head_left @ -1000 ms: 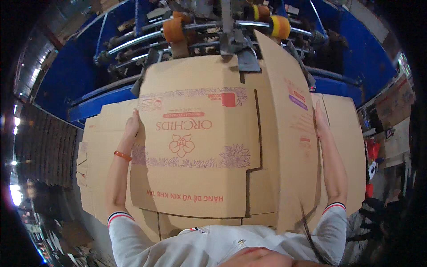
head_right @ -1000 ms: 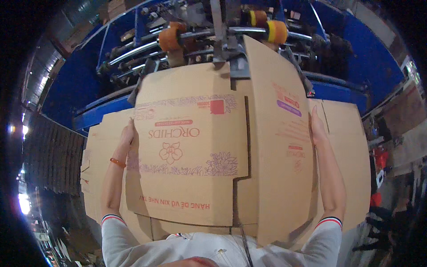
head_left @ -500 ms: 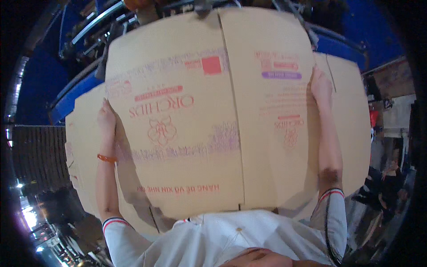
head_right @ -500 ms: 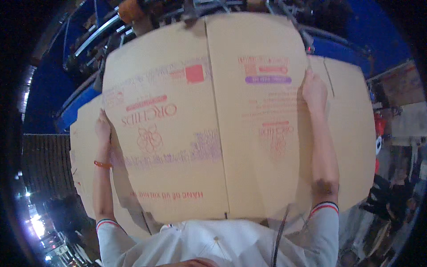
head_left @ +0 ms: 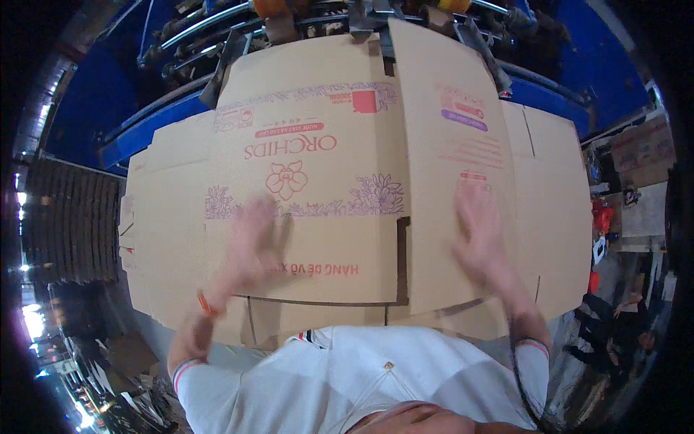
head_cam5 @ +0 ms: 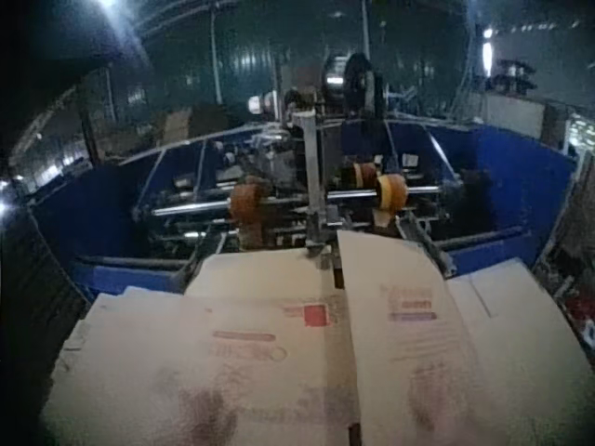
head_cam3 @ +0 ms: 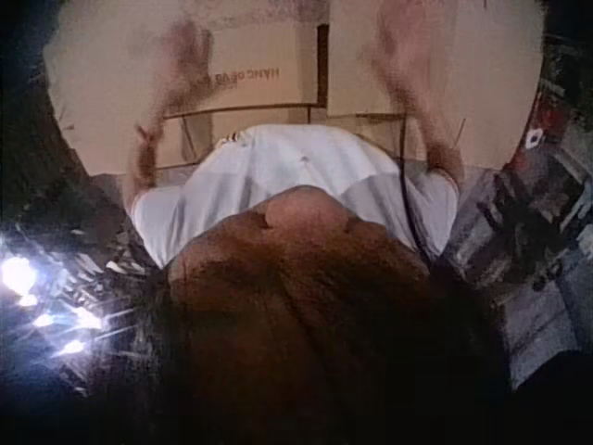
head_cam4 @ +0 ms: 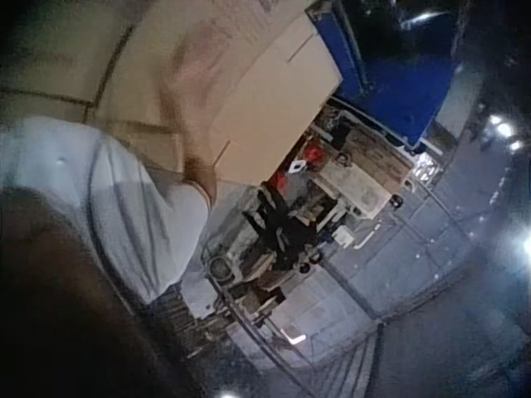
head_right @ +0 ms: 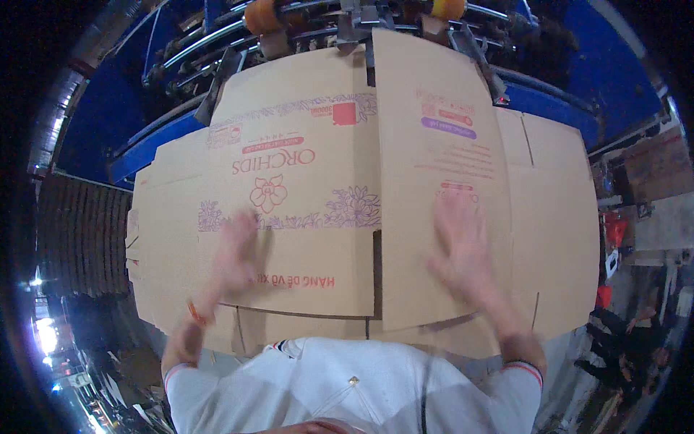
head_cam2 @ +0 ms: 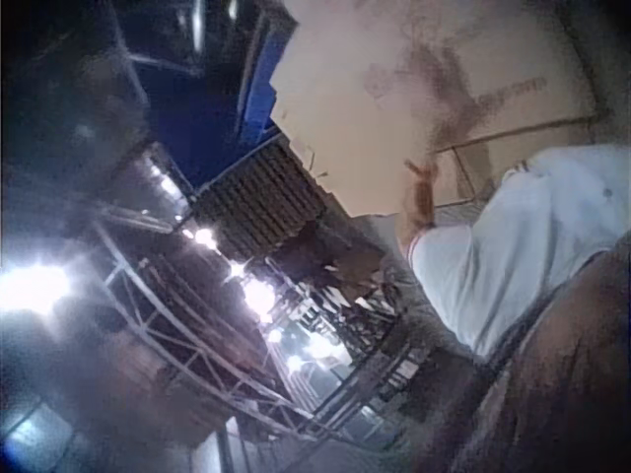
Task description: The person repeatedly picks up flat cardboard sheets from a conveyor and stacks them by hand. The person aligns each sheet and places it onto a growing pile on the conveyor table.
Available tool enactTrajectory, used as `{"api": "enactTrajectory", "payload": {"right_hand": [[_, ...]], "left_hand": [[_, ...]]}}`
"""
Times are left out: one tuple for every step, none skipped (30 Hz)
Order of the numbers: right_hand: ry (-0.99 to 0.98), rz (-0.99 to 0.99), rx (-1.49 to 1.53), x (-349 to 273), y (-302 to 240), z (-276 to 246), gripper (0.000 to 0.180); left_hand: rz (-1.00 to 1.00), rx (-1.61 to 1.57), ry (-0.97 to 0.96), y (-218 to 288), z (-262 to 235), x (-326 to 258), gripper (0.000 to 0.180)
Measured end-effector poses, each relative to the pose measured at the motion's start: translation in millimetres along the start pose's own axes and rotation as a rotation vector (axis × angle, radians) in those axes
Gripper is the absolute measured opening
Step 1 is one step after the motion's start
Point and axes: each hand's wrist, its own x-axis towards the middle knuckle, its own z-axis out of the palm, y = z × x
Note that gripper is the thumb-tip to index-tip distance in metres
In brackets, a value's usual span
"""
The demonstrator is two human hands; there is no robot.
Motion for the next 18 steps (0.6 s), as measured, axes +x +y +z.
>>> {"api": "enactTrajectory", "payload": {"right_hand": [[-0.147, -0.098, 0.034, -33.6, -10.7, 10.6, 0.085], [-0.181, -0.171, -0.029, -66.2, -17.5, 17.3, 0.089], [-0.215, -0.248, -0.081, -86.2, -16.3, 30.1, 0.092], [-0.155, -0.265, -0.141, -86.7, -13.9, 33.1, 0.092], [-0.091, -0.287, -0.194, -83.2, -8.7, 40.2, 0.093], [-0.023, -0.309, -0.252, -76.5, -5.3, 43.1, 0.093], [0.016, -0.312, -0.236, -65.0, -2.0, 44.0, 0.089], [0.049, -0.326, -0.220, -51.8, -0.2, 42.7, 0.086], [0.080, -0.349, -0.201, -37.3, 0.3, 42.0, 0.082], [0.120, -0.353, -0.202, -22.2, 2.4, 42.0, 0.081], [0.150, -0.376, -0.194, -5.1, 4.5, 44.5, 0.080], [0.183, -0.398, -0.189, 12.2, 7.6, 44.8, 0.079], [0.195, -0.404, -0.209, 33.2, 16.1, 45.6, 0.078], [0.209, -0.426, -0.229, 59.2, 26.6, 43.3, 0.077], [0.253, -0.438, -0.237, 80.1, 33.6, 39.8, 0.076], [0.284, -0.455, -0.242, 97.4, 40.9, 39.3, 0.074], [0.311, -0.430, -0.206, 113.7, 53.8, 37.9, 0.072], [0.330, -0.388, -0.175, 123.9, 65.9, 37.1, 0.070]], "left_hand": [[0.125, -0.054, -0.038, 36.5, -3.1, -29.5, 0.101], [0.130, -0.013, -0.068, 55.2, 3.7, -48.2, 0.095], [0.127, 0.039, -0.106, 66.6, 7.3, -60.2, 0.090], [0.161, 0.090, -0.055, 64.1, 8.3, -59.0, 0.088], [0.188, 0.149, -0.007, 56.3, 14.1, -51.6, 0.086], [0.218, 0.209, 0.048, 47.9, 18.5, -42.2, 0.085], [0.234, 0.215, 0.061, 41.5, 18.7, -31.0, 0.083], [0.240, 0.218, 0.074, 36.5, 18.1, -23.4, 0.082], [0.237, 0.222, 0.086, 32.5, 12.8, -16.8, 0.081], [0.233, 0.242, 0.085, 28.7, 5.7, -6.5, 0.079], [0.208, 0.259, 0.079, 25.4, -2.1, 1.9, 0.079], [0.244, 0.276, 0.118, 19.4, -7.0, 16.6, 0.078], [0.259, 0.300, 0.153, 10.8, -10.0, 30.0, 0.078], [0.254, 0.336, 0.195, 0.9, -10.8, 50.1, 0.074], [0.289, 0.315, 0.264, -6.6, -13.5, 75.5, 0.071], [0.333, 0.295, 0.309, -17.7, -12.4, 92.3, 0.068], [0.314, 0.321, 0.314, -19.5, -17.6, 114.9, 0.066], [0.264, 0.368, 0.448, -19.4, -14.3, 138.5, 0.065]]}}
